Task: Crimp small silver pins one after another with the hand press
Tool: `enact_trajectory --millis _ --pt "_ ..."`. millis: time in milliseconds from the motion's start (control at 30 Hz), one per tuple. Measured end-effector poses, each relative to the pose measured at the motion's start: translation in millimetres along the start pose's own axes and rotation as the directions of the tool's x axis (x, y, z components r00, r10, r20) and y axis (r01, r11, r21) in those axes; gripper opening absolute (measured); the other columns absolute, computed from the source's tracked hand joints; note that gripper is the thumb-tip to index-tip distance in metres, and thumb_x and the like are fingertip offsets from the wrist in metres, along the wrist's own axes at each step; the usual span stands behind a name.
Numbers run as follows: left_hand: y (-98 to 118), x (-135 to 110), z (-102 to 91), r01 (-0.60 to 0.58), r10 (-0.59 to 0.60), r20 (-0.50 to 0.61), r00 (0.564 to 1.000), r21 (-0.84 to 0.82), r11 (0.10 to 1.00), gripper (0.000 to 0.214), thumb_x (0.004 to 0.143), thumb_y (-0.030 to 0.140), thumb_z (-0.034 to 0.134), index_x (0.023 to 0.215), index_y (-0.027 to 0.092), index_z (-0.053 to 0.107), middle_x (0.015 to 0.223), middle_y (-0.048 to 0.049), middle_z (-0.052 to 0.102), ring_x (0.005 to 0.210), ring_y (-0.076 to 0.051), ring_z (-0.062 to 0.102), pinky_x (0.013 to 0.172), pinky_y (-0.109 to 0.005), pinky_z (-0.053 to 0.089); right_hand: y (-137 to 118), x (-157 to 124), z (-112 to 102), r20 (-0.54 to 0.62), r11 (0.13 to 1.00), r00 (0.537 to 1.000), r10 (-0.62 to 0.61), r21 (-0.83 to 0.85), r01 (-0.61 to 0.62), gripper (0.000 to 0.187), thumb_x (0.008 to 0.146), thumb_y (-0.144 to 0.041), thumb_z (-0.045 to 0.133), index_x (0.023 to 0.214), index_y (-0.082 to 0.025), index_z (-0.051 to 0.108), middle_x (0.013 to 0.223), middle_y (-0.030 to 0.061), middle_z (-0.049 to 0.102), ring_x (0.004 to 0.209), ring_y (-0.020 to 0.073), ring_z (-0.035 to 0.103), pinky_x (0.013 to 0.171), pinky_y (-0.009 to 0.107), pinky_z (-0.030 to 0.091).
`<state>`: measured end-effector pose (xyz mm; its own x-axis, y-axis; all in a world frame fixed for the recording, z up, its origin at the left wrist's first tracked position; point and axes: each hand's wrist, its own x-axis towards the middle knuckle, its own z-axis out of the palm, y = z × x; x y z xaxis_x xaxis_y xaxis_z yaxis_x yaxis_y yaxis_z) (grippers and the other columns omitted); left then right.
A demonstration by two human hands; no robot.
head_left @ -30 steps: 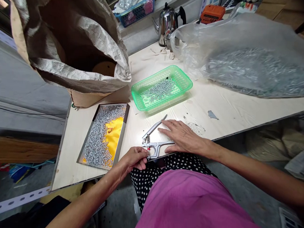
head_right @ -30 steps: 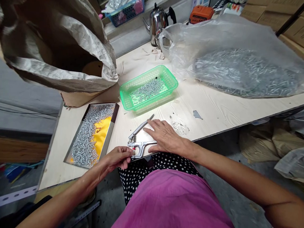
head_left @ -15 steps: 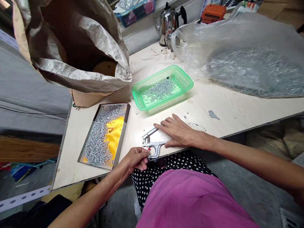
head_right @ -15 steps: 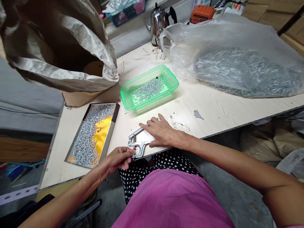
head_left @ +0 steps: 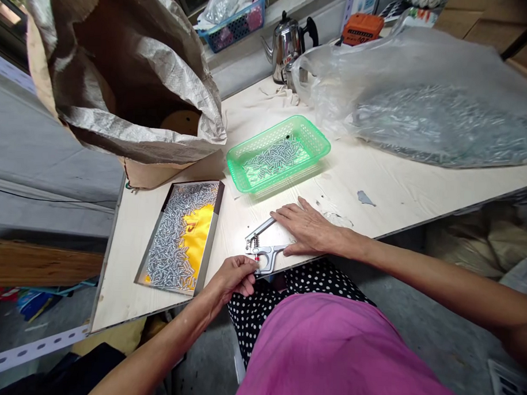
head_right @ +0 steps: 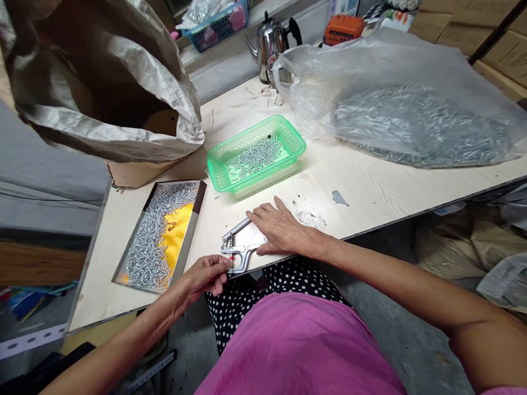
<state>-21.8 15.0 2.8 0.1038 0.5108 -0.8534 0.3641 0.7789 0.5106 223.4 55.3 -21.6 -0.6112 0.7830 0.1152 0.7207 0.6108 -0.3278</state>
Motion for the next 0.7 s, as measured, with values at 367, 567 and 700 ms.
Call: enact_trajectory --millis 367,567,700 --pt "-2 -3 2.6 -0.001 0.006 -0.049 0.999 0.11 0.994 0.031 0.081 0.043 0.068 0.074 0.017 0.053 0.053 0.0048 0.057 0.035 -0.007 0.05 0.038 -0.018 0.036 -3 -2 0 0.028 0.998 0.998 -0.049 0.044 0.048 0.073 0.078 -0.04 0.076 0.139 -0.015 0.044 0.12 0.0141 0.062 0.112 0.0306 0.052 0.105 0.056 0.029" --pt "-3 -17 11.3 -0.288 0.703 -0.147 0.696 0.839 0.462 0.019 0.093 0.037 0.055 0.094 0.02 0.062 0.08 -0.0026 0.067 0.076 -0.018 0.065 0.068 -0.029 0.05 -8 -8 -5 -0.007 0.992 0.998 -0.062 0.109 0.062 0.066 0.084 -0.034 0.071 0.14 -0.016 0.042 0.121 0.0142 0.063 0.107 0.0273 0.054 0.103 0.05 0.032" --pt "13 -3 26.0 -0.359 0.834 0.161 0.528 0.932 0.047 0.04 0.087 0.031 0.065 0.124 0.018 0.053 0.125 -0.0117 0.06 0.115 -0.027 0.054 0.096 -0.042 0.048 -11 -10 -5 -0.01 0.993 0.999 -0.039 0.114 0.04 0.074 0.083 -0.033 0.072 0.145 -0.013 0.036 0.12 0.0155 0.063 0.108 0.0282 0.054 0.102 0.05 0.033"
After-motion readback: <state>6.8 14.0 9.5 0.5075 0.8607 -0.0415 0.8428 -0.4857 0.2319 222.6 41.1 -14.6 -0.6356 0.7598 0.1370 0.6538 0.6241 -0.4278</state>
